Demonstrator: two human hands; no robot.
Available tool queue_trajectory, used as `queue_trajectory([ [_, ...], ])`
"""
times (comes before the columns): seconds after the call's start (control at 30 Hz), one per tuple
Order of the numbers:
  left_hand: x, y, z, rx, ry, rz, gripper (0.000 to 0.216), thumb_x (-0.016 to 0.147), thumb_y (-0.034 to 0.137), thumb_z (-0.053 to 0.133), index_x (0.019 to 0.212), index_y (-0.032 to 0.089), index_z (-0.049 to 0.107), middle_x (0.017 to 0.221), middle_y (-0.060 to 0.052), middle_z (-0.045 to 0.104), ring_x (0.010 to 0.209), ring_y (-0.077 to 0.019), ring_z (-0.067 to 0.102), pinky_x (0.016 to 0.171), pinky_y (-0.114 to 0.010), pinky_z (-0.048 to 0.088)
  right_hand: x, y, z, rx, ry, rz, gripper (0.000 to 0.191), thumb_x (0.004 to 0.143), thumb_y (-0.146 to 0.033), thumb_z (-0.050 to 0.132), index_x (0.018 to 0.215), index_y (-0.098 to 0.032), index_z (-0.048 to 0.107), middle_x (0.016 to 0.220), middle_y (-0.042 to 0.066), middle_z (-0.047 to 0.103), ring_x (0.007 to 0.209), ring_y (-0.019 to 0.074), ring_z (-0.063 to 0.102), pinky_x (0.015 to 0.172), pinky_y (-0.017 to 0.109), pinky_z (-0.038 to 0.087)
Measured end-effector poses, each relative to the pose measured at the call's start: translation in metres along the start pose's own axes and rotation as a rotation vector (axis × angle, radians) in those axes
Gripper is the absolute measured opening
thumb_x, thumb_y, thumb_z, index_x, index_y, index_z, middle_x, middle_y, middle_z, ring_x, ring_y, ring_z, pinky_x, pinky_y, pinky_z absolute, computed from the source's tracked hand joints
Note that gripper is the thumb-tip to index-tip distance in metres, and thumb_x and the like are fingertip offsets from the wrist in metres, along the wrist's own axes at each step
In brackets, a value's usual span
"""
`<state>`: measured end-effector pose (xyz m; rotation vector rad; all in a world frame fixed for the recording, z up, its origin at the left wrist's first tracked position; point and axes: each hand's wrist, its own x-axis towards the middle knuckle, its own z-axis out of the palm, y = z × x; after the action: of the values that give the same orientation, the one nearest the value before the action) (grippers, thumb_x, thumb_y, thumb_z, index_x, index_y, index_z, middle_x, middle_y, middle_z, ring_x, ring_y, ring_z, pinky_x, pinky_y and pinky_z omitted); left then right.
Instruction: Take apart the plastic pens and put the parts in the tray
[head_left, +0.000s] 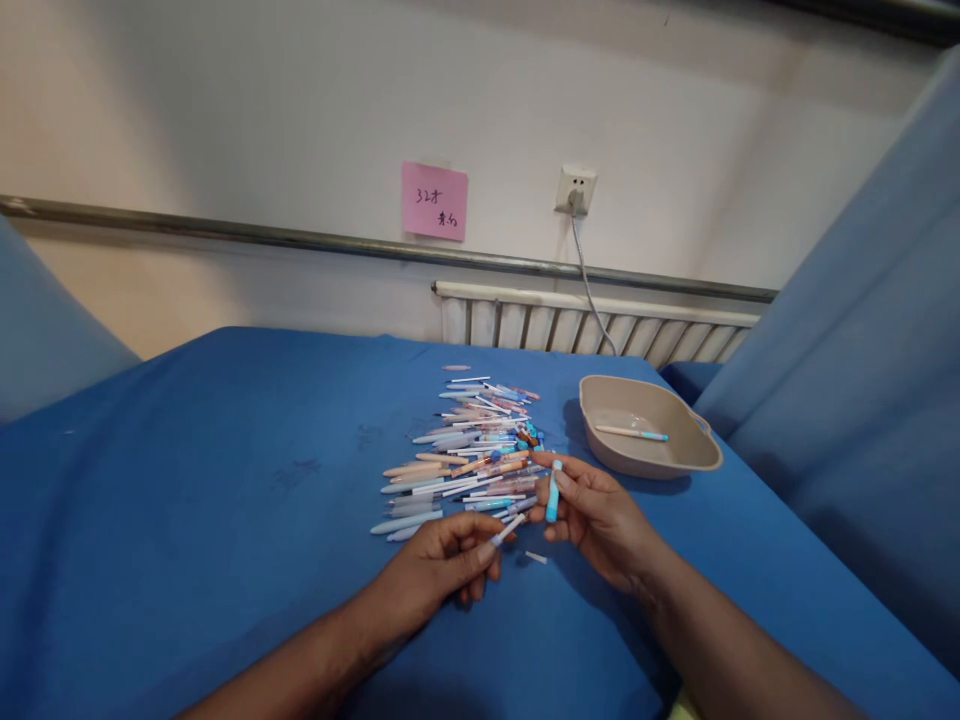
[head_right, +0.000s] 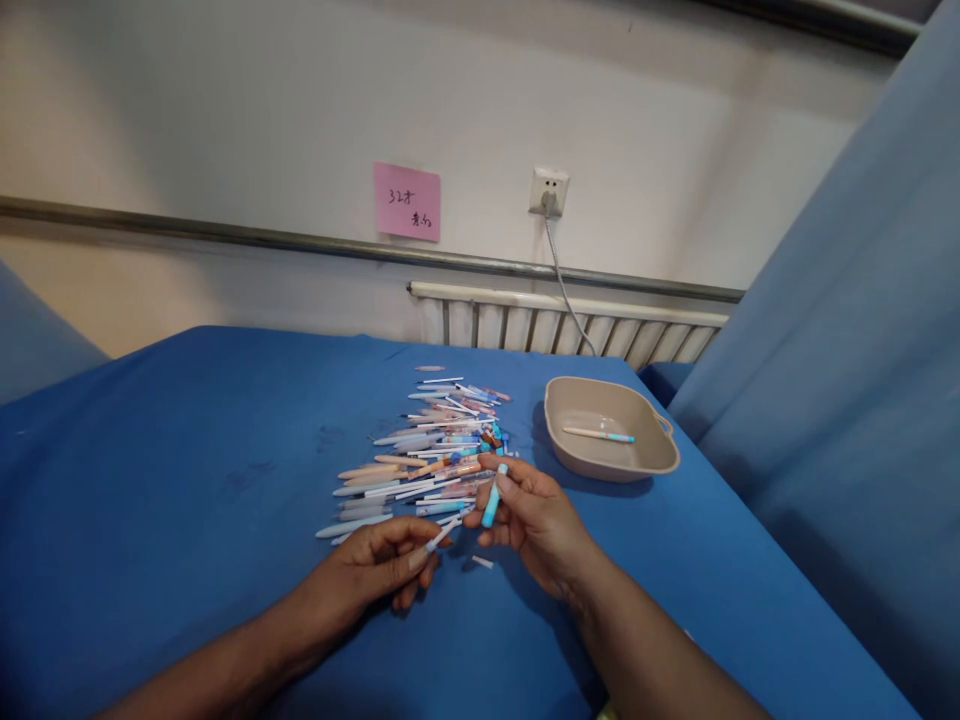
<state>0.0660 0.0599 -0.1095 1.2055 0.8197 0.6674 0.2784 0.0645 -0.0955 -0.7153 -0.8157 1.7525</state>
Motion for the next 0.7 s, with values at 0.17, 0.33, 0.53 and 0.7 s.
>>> queue_trajectory([
  [0.17, -0.0015, 0.0017, 0.0020, 0.012, 0.020, -0.006, 0.038, 0.077, 0.045, 0.069, 0.100, 0.016, 0.064, 0.068, 0.001, 0.061, 0.051, -0.0083, 0.049, 0.050, -0.021, 0.035, 0.0000, -0.0020, 0.0015, -0.024, -0.019, -0.096, 0.029, 0.079, -0.031, 0.071, 0.101, -0.016, 0.059, 0.065, -0.001, 0.059, 0.049, 0.0069, 0.047, 0.044, 0.016, 0.038],
  [0.33, -0.0030, 0.0037, 0.0030, 0.003, 0.037, -0.009, 0.038, 0.077, 0.044, 0.070, 0.101, 0.016, 0.064, 0.069, 0.000, 0.061, 0.052, -0.0084, 0.049, 0.051, -0.021, 0.036, -0.0010, -0.0046, -0.0006, -0.058, 0.022, -0.079, 0.024, 0.074, -0.030, 0.074, 0.074, -0.016, 0.055, 0.060, -0.005, 0.050, 0.046, 0.0041, 0.034, 0.042, 0.016, 0.025],
  [0.53, -0.0017, 0.0034, 0.0027, 0.011, 0.024, -0.025, 0.039, 0.076, 0.046, 0.070, 0.100, 0.016, 0.063, 0.070, 0.001, 0.061, 0.052, -0.0079, 0.049, 0.050, -0.021, 0.035, -0.0004, -0.0027, -0.0020, -0.158, 0.114, -0.089, 0.025, 0.071, -0.030, 0.077, 0.069, -0.016, 0.056, 0.044, -0.010, 0.037, 0.041, 0.0038, 0.025, 0.041, 0.018, 0.018],
  [0.7, -0.0016, 0.0037, 0.0031, 0.044, 0.016, -0.045, 0.041, 0.075, 0.047, 0.070, 0.101, 0.015, 0.063, 0.068, 0.001, 0.061, 0.050, -0.0075, 0.048, 0.049, -0.020, 0.035, -0.0030, -0.0018, 0.0026, -0.256, 0.106, -0.100, 0.027, 0.067, -0.032, 0.079, 0.070, -0.016, 0.058, 0.046, -0.009, 0.042, 0.043, 0.0044, 0.028, 0.043, 0.019, 0.021],
])
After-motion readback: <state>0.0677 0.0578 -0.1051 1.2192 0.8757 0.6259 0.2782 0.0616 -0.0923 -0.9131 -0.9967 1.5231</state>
